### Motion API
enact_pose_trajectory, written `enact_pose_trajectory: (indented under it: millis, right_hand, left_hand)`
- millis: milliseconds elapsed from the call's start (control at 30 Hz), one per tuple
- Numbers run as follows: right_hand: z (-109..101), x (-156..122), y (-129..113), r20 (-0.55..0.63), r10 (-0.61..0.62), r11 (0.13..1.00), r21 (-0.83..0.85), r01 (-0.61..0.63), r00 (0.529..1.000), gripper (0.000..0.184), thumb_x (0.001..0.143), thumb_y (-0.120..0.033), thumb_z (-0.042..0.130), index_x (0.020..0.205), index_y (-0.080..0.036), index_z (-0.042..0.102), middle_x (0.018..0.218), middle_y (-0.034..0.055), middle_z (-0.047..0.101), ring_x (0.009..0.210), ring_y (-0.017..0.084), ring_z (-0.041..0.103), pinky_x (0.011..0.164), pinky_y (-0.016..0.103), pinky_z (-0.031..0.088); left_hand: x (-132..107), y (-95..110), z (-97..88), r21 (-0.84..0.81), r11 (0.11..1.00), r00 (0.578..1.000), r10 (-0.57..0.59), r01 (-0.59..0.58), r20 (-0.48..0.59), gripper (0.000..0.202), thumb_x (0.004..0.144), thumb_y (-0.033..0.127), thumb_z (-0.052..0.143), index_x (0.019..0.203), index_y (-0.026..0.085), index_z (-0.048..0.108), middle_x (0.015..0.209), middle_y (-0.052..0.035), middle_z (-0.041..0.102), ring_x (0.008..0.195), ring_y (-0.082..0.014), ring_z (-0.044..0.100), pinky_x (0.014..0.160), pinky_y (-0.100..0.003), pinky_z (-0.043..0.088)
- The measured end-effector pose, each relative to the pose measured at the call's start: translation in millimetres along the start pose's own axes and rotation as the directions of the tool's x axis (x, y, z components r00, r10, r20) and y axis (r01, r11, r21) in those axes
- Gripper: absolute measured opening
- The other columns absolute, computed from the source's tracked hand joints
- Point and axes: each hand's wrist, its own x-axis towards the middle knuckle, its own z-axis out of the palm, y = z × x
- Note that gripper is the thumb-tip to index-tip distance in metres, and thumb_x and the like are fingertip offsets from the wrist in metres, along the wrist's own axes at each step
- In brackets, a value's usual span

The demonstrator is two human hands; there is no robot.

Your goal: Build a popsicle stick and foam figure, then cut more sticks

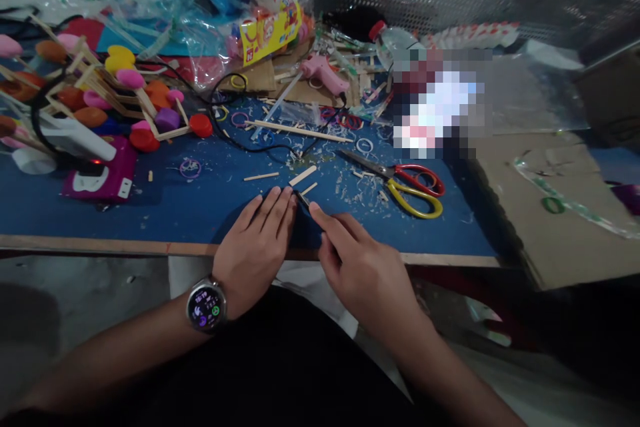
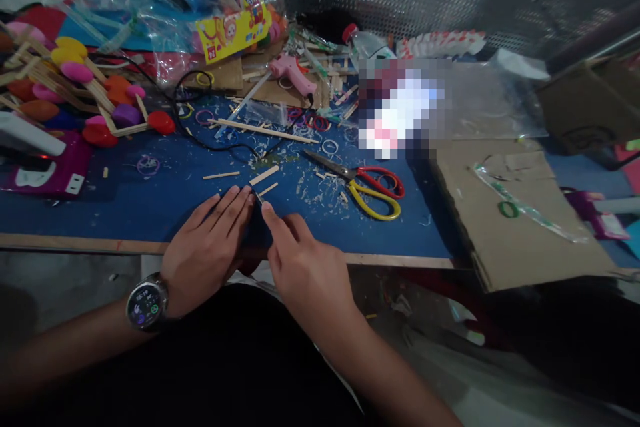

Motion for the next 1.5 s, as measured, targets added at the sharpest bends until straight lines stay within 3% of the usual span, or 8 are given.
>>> enact_pose_trajectory:
  millis: [467,667,833,1067,1300,1500]
  right_hand:
    - [0,-17,-4,-0.018,0.022,0.999,-0.038,-0.023,1.0,0.044,0.103,-0.019,0.045,0.143,-0.019,0.062,0.109,0.0089,0.077,0.064,0.013,0.068,0.043,0.023,0.04]
    - [-8,-34,-5,-0.027,0.035,0.999,-0.027,-0.036,0.999,0.041,0.103,-0.017,0.046,0.139,-0.016,0.065,0.108,0.0079,0.078,0.07,0.015,0.073,0.044,0.023,0.048]
    - [-13,-42,6,0.015,0.081,0.995,0.065,-0.082,0.997,0.041,0.102,-0.018,0.046,0.139,-0.018,0.064,0.112,0.0092,0.077,0.077,0.019,0.076,0.05,0.026,0.057]
    - [-15,-31,14,0.0,0.129,0.975,0.181,-0.127,0.992,0.043,0.103,-0.02,0.046,0.144,-0.017,0.058,0.118,0.0111,0.075,0.088,0.021,0.076,0.058,0.028,0.061]
    - [-11,-18,13,0.04,0.097,0.971,0.217,-0.103,0.994,0.044,0.103,-0.02,0.046,0.146,-0.018,0.057,0.114,0.0106,0.075,0.082,0.02,0.074,0.06,0.03,0.061]
    - [-10,-14,13,0.063,0.111,0.966,0.227,-0.122,0.992,0.044,0.102,-0.02,0.046,0.145,-0.018,0.058,0.117,0.0124,0.075,0.087,0.022,0.075,0.069,0.036,0.065]
  left_hand:
    - [2,2,0.8,0.057,0.998,0.999,0.01,-0.008,-0.039,0.052,0.1,0.011,0.038,0.146,-0.009,0.049,0.153,-0.027,0.052,0.141,-0.0377,0.055,0.11,-0.048,0.055]
    - [2,2,1.4,0.066,0.998,0.998,0.011,-0.008,-0.056,0.05,0.1,0.01,0.039,0.145,-0.008,0.051,0.152,-0.0268,0.053,0.139,-0.0369,0.057,0.11,-0.048,0.055]
    - [1,0,2.9,-0.007,1.0,0.999,0.017,-0.018,-0.031,0.056,0.099,0.014,0.042,0.15,-0.009,0.044,0.156,-0.0282,0.048,0.143,-0.0381,0.053,0.111,-0.052,0.054]
    - [-3,-1,2.0,-0.113,0.993,1.0,-0.029,0.027,-0.013,0.073,0.095,0.01,0.043,0.162,-0.005,0.019,0.162,-0.0283,0.04,0.153,-0.0366,0.039,0.119,-0.054,0.046]
    - [-5,-2,-2.3,-0.136,0.989,0.998,-0.06,0.061,0.012,0.065,0.095,0.023,0.055,0.153,-0.004,0.042,0.16,-0.0268,0.044,0.151,-0.0373,0.042,0.12,-0.054,0.043]
    - [-4,-3,-2.6,-0.091,0.995,0.999,-0.042,0.044,0.018,0.064,0.093,0.021,0.054,0.149,-0.007,0.045,0.159,-0.027,0.045,0.15,-0.037,0.045,0.118,-0.052,0.045]
